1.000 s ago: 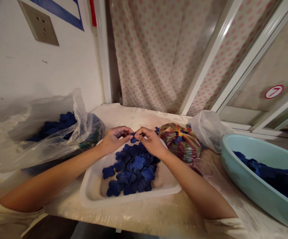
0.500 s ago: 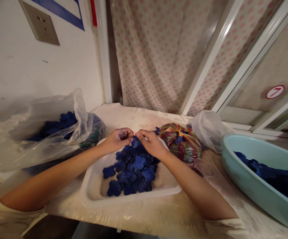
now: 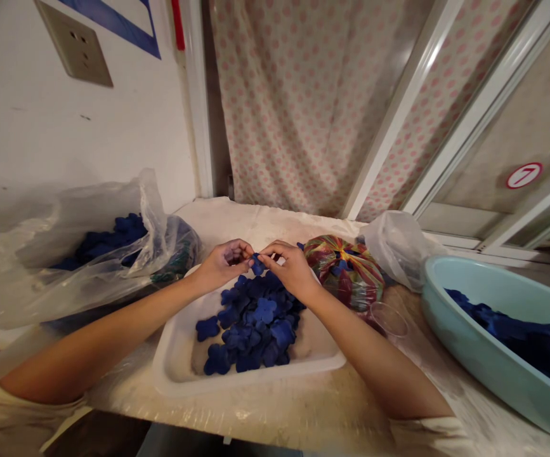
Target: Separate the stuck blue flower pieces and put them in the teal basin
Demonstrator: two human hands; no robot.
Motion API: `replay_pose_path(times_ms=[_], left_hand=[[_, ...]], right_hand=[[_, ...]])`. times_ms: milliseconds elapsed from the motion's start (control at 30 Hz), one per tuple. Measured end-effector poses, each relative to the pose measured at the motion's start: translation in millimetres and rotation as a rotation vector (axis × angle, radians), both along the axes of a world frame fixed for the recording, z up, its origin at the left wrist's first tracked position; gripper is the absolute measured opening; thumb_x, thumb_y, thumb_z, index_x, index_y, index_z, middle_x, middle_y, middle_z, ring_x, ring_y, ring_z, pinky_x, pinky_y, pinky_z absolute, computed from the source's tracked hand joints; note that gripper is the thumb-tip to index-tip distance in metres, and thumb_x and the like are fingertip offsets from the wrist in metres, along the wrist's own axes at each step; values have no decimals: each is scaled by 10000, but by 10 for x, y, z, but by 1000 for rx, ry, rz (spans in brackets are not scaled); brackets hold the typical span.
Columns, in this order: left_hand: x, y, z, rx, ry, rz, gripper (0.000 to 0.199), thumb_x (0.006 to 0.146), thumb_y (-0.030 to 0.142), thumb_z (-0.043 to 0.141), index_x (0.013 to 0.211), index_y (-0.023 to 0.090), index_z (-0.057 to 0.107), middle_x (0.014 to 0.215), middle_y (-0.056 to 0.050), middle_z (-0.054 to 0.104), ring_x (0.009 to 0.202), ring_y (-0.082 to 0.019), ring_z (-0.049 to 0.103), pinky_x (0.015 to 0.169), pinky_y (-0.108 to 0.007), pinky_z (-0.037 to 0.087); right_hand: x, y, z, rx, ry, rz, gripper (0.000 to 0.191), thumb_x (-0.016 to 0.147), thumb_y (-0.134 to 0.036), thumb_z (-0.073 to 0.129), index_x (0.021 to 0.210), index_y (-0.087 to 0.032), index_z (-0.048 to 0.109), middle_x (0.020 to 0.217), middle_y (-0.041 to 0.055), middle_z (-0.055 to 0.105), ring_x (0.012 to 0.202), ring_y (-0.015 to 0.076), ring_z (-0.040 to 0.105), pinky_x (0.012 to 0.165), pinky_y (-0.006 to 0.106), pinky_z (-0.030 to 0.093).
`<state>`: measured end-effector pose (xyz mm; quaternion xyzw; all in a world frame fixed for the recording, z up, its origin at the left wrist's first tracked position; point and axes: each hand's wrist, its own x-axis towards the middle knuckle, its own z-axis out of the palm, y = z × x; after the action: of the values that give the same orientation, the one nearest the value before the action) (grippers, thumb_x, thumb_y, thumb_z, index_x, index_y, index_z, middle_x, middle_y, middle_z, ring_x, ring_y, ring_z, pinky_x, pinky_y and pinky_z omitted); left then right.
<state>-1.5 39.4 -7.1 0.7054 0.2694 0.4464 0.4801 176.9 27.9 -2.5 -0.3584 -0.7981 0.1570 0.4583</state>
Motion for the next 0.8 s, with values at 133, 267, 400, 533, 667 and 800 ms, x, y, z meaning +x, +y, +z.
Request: replay_pose_path(times_ms=[133, 267, 400, 533, 667, 800], left_hand=[[-5, -2, -20, 84, -4, -10, 227, 721, 168, 627, 906, 137, 498, 676, 30, 513, 602, -68, 503, 585, -195, 416], [-14, 9, -51, 215, 44, 3, 207, 731, 165, 614, 911, 140, 514, 708, 19, 530, 617, -64, 492, 610, -192, 426], [-16, 21, -72, 269, 62, -5, 213, 721, 165, 624, 912, 133, 535, 755, -3, 561, 626, -67, 506, 612, -196, 443], [-12, 23, -74, 297, 67, -47, 268, 691, 162, 665, 929, 127, 546, 771, -15, 591, 652, -80, 538, 638, -207, 460], [-7, 33, -82, 324, 60, -13, 229, 708, 177, 659, 914, 126, 573, 775, -22, 611, 653, -82, 547, 645, -210, 470], [-2, 45, -83, 312, 54, 48, 156, 737, 201, 644, 862, 128, 589, 700, -7, 608, 613, -81, 558, 596, -194, 461]], right_hand=[[3, -6, 7, 23, -6, -15, 102, 805, -200, 590, 707, -182, 612, 711, 17, 619, 680, 129, 570, 653, 252, 427], [-7, -17, 12, 9, -11, -14, 101, 799, -200, 592, 700, -182, 599, 704, 10, 610, 668, 125, 563, 648, 249, 421], [-3, -9, -1, -37, 21, -14, 106, 787, -214, 603, 688, -178, 584, 689, 10, 598, 655, 125, 552, 630, 247, 412], [5, 5, -22, -110, 77, -9, 132, 762, -265, 634, 683, -176, 577, 689, 14, 597, 653, 129, 544, 624, 250, 407], [1, -3, -14, -193, 135, 39, 210, 759, -354, 636, 679, -175, 561, 668, 3, 564, 628, 121, 510, 605, 245, 390], [-3, -10, -10, -254, 142, 102, 284, 820, -426, 548, 682, -178, 526, 640, -20, 474, 613, 107, 447, 603, 240, 351]])
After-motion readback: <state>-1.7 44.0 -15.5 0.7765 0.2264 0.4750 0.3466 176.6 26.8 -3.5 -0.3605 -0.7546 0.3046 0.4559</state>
